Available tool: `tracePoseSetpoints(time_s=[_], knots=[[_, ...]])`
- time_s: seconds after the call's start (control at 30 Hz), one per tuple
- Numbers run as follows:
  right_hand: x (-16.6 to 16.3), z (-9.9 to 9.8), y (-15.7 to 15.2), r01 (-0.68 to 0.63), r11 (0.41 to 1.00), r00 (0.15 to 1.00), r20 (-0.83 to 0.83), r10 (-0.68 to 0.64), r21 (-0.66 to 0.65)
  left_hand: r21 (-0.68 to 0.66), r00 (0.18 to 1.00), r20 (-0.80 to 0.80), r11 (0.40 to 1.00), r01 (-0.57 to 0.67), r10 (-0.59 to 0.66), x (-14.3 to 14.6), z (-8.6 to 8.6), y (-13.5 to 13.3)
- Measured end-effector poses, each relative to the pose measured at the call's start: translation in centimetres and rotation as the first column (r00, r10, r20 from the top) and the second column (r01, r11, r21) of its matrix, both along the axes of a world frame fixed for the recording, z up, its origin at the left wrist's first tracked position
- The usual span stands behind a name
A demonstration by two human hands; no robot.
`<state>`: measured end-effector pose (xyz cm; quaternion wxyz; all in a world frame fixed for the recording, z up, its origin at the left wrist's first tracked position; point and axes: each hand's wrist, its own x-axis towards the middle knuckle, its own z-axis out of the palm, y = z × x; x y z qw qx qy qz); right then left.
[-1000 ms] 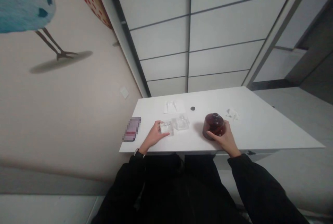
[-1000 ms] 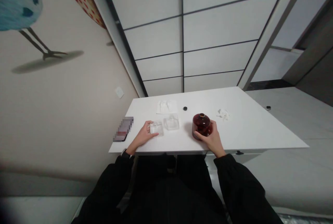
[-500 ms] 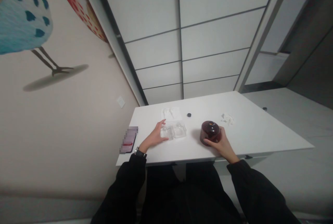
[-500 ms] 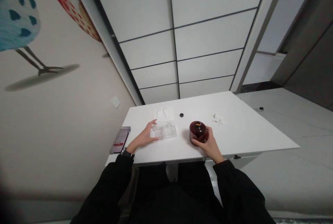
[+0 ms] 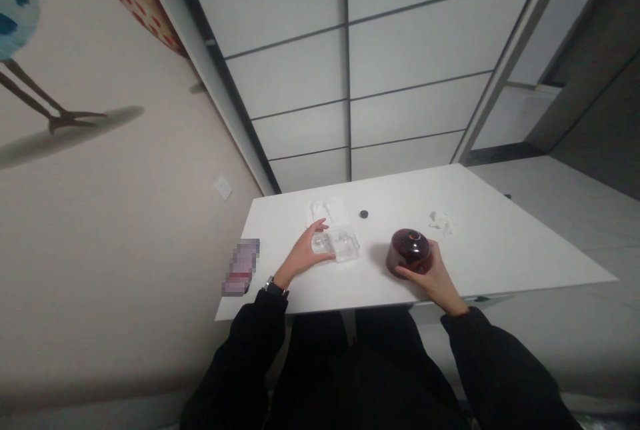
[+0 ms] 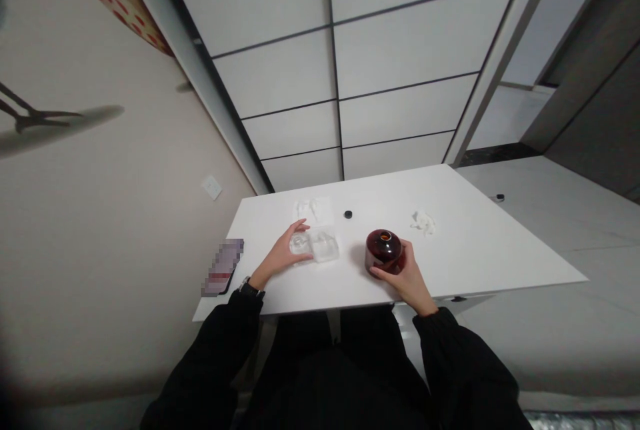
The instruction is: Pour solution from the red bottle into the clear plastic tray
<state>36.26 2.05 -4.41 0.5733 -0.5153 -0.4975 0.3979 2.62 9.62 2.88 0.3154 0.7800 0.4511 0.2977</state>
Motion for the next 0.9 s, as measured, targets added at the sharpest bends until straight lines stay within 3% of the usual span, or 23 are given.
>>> tracePoseSetpoints(time_s=[0.5, 0.9], knots=[[0.7, -0.9, 0.0, 0.011, 1.000, 0.999, 0.045, -0.011, -0.011, -0.014, 1.000, -0.004, 1.000, -0.005, 0.005, 2.2, 0.1, 0.1], [-0.6, -0.1, -1.0, 0.104, 0.993, 0.995, 0.012, -0.104, -0.052, -0.051, 0.999, -0.029, 0.998, -0.042, 0.040, 1.5, 0.2, -4.8]])
